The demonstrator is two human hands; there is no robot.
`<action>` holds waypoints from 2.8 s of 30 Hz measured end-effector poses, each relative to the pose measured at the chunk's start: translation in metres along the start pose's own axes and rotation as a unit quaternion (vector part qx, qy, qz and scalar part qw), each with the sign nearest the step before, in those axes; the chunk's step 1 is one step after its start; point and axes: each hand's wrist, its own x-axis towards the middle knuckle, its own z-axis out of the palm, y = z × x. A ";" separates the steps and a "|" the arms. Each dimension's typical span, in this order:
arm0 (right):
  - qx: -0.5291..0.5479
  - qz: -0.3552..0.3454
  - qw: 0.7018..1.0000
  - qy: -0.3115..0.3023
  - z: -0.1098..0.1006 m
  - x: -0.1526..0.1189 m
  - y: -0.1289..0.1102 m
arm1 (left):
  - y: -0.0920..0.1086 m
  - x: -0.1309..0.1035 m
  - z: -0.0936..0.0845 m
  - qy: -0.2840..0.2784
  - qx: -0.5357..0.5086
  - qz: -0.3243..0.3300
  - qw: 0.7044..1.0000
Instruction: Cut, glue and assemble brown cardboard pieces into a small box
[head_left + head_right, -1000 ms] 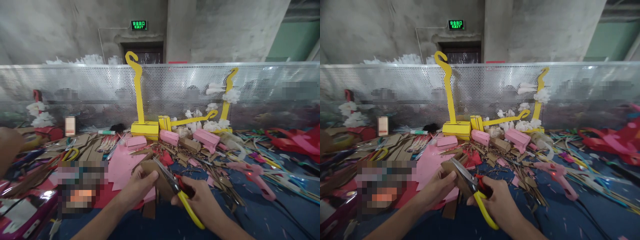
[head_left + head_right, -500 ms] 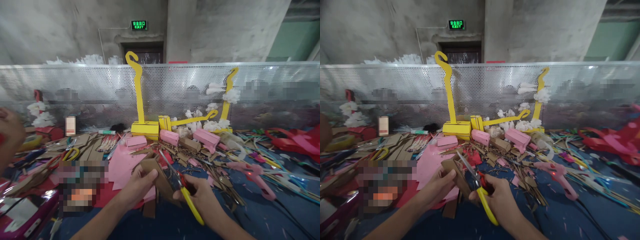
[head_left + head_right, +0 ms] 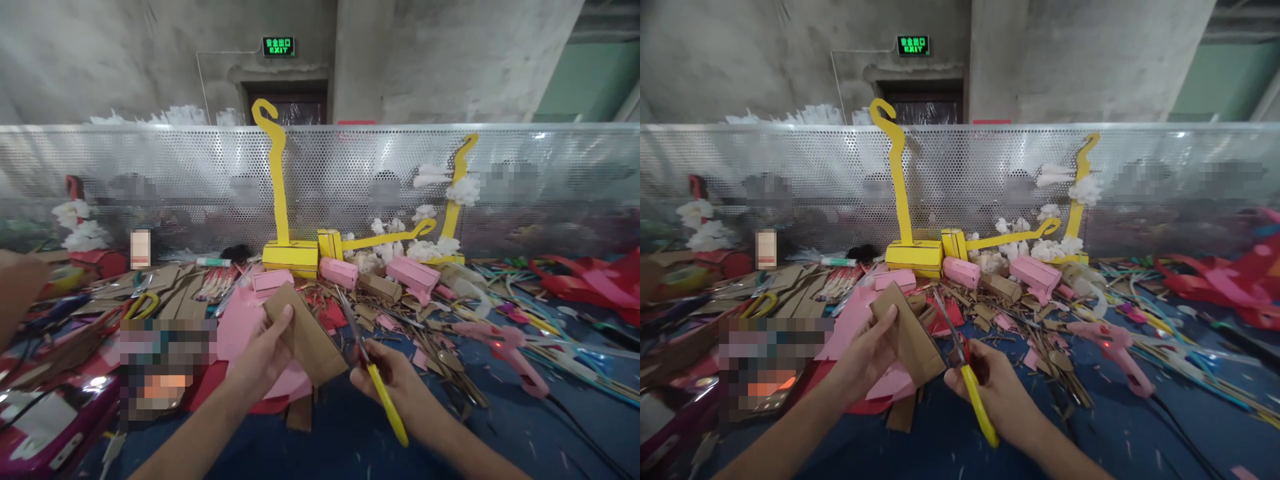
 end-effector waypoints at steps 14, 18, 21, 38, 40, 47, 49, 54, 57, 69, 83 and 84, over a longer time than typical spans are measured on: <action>0.039 0.012 0.999 0.010 -0.003 0.002 0.008 | -0.017 -0.007 0.005 -0.070 0.101 -0.016 0.992; -0.065 -0.007 0.998 0.018 -0.004 -0.005 0.007 | -0.002 -0.004 0.004 -0.014 0.070 0.014 0.997; -0.126 -0.035 0.991 0.009 -0.006 -0.009 0.002 | 0.008 -0.004 0.003 -0.015 0.064 0.029 0.997; -0.198 -0.067 0.977 -0.031 -0.003 -0.010 -0.006 | 0.026 0.010 -0.025 -0.133 0.102 0.069 0.983; -0.202 -0.073 0.976 -0.020 -0.004 -0.008 -0.005 | 0.027 0.012 -0.027 -0.132 0.114 0.080 0.981; -0.205 -0.057 0.977 -0.027 -0.003 -0.008 -0.006 | 0.025 0.009 -0.024 -0.131 0.170 0.071 0.974; -0.204 -0.054 0.977 -0.035 -0.003 -0.009 -0.007 | 0.024 0.007 -0.022 -0.130 0.179 0.069 0.973; -0.194 -0.057 0.978 -0.044 -0.003 -0.010 -0.008 | 0.022 0.003 -0.016 -0.142 0.169 0.048 0.974; -0.190 -0.051 0.979 -0.048 -0.003 -0.008 -0.011 | 0.021 0.002 -0.013 -0.142 0.154 0.027 0.978; -0.176 -0.040 0.982 -0.057 -0.003 -0.006 -0.005 | 0.022 0.002 -0.009 -0.137 0.124 0.035 0.982; -0.182 -0.055 0.981 -0.029 -0.007 -0.004 0.001 | 0.021 0.002 -0.011 -0.144 0.125 0.039 0.981; -0.185 -0.056 0.981 -0.026 -0.006 -0.006 0.000 | 0.022 0.002 -0.009 -0.150 0.122 0.039 0.980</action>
